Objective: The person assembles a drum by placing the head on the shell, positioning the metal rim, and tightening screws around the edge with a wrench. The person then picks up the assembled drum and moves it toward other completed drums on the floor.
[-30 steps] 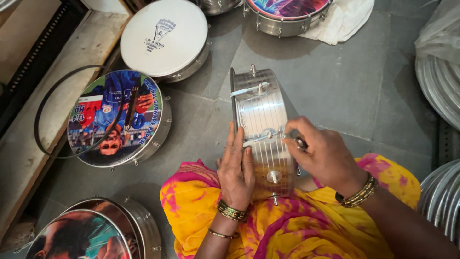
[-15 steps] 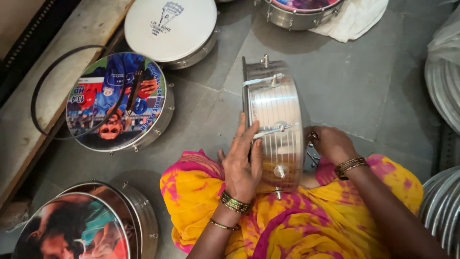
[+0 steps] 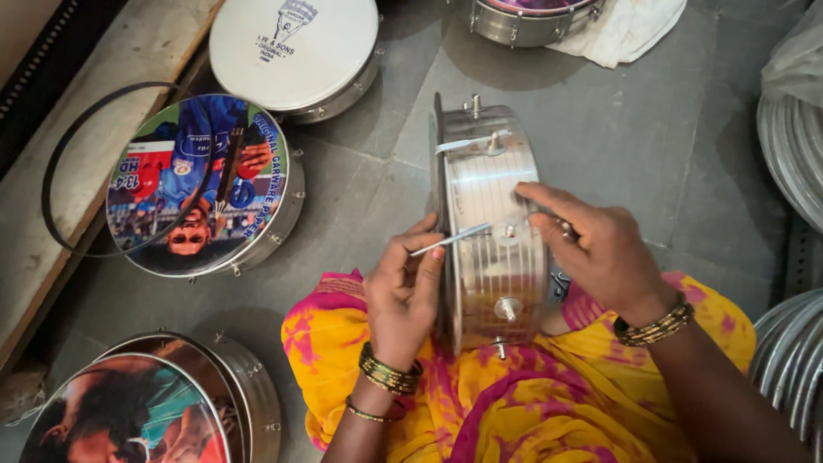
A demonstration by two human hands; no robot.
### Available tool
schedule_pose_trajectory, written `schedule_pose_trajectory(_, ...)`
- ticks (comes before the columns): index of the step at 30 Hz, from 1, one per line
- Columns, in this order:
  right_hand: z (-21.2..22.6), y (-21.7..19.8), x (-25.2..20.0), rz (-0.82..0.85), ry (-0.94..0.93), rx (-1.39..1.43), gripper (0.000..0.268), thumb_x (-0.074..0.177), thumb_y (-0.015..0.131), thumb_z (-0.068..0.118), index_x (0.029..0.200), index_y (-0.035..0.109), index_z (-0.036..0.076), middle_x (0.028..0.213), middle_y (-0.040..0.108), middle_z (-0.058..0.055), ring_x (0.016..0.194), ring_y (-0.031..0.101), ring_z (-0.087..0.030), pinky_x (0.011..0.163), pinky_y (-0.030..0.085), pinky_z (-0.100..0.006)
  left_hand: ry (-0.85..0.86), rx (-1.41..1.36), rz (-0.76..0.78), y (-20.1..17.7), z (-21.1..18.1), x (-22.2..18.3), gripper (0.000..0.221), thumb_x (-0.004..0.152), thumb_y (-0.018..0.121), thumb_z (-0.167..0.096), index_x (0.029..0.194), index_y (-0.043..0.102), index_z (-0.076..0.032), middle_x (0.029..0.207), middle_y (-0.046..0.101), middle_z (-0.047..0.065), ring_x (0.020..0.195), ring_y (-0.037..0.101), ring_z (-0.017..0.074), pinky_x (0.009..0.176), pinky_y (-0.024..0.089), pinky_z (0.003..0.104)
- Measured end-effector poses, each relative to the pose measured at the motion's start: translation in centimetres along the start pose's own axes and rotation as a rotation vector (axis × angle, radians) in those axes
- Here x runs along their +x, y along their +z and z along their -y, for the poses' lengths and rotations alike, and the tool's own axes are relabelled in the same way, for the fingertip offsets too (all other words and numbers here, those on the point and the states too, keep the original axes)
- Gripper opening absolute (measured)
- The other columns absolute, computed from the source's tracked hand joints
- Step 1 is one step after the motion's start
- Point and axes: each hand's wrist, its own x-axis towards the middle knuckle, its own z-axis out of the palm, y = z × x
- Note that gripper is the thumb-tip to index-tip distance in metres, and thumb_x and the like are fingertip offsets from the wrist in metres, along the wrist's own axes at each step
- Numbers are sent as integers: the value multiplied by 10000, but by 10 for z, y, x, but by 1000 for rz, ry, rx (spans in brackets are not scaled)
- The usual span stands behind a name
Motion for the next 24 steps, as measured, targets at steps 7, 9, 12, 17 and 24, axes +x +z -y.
schedule_pose_trajectory(7, 7, 1, 8, 34, -15, 126, 333, 977, 669, 165, 1302, 699, 99, 942, 795, -115, 664, 654, -69, 584, 507, -261, -305, -277, -9, -11, 34, -5, 153, 1063, 536, -121, 1174, 570, -21, 989, 707, 116, 862, 705, 138, 764, 612, 268)
schedule_pose_trajectory(9, 4, 2, 7, 33, -31, 106, 336, 969, 670, 164, 1297, 699, 96, 954, 792, -122, 668, 677, -65, 598, 517, -258, -372, -322, 33, -7, 39, -11, 178, 1081, 537, -166, 1169, 560, -14, 944, 661, 101, 799, 631, 128, 697, 570, 254)
schedule_pose_trajectory(12, 3, 5, 7, 31, -35, 101, 337, 971, 672, 161, 1299, 699, 89, 977, 791, -132, 677, 682, -80, 621, 524, -260, -370, 39, 24, 1, 42, -18, 248, 1038, 588, -268, 1162, 596, -53, 931, 598, 51, 876, 533, 114, 711, 547, 268)
schedule_pose_trajectory(17, 1, 6, 5, 25, -47, 133, 331, 980, 665, 146, 1301, 691, 71, 1033, 788, -140, 775, 725, -85, 672, 546, -252, -156, 202, 24, 3, 34, -19, 412, 928, 745, -324, 1176, 584, -37, 951, 610, 68, 943, 510, 191, 857, 459, 322)
schedule_pose_trajectory(24, -2, 6, 5, 44, -26, 206, 341, 981, 647, 121, 1315, 677, 58, 1072, 792, -136, 896, 756, -105, 743, 569, -247, -74, 279, 56, -3, 25, -16, 306, 919, 781, -286, 905, 584, -53, 756, 615, 35, 777, 548, 169, 738, 485, 315)
